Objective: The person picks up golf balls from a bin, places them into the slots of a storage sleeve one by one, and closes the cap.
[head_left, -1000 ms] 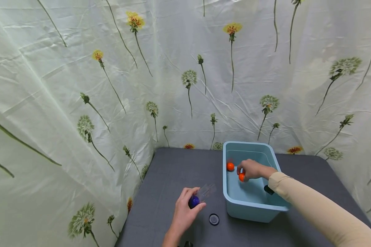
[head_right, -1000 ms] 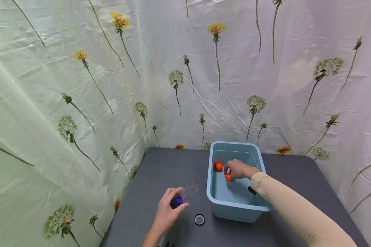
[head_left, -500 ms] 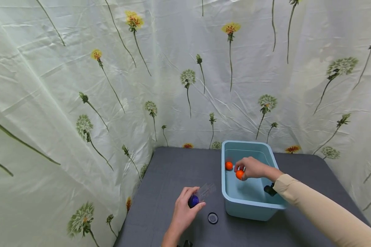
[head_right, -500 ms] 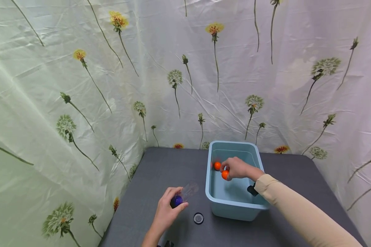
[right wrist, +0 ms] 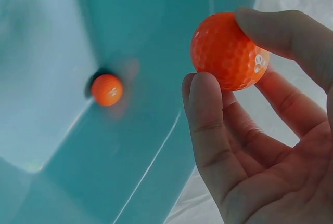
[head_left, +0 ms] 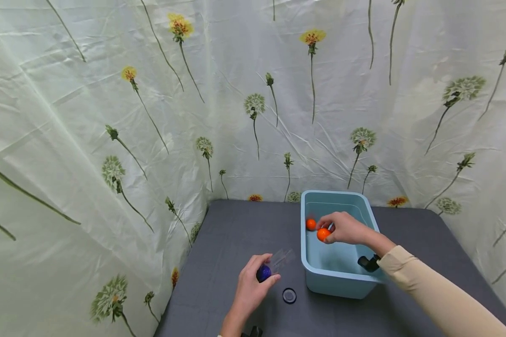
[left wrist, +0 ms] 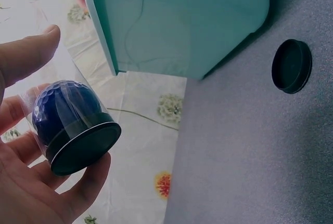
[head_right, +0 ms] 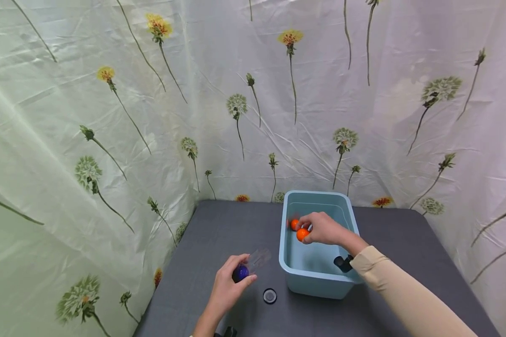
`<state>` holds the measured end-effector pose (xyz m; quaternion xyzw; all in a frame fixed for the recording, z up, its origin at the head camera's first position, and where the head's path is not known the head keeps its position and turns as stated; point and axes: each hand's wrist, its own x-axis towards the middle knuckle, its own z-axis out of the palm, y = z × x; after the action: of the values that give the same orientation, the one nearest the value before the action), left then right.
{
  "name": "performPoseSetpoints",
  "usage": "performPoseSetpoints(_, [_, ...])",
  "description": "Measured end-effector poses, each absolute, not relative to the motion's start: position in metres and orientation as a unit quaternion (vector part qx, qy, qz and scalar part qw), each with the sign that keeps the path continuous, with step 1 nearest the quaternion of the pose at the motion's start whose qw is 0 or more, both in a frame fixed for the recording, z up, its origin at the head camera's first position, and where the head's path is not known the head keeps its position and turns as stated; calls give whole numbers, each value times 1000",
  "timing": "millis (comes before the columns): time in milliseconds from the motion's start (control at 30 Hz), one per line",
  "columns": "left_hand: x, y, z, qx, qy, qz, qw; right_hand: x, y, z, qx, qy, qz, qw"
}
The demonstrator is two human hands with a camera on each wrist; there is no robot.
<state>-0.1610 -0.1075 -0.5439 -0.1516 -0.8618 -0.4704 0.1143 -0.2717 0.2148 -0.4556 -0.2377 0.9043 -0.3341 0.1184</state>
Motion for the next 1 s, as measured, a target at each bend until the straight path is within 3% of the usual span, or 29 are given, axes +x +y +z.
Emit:
performPoseSetpoints(567, [-162,-105,-547,-151,-854,-480,130,-225,190,-450,-247,882,-395,61])
performPoseSetpoints(1000, [-158,-104,-545,-132,-850,-493,129,-202,165,-445,-268,854,-440,78])
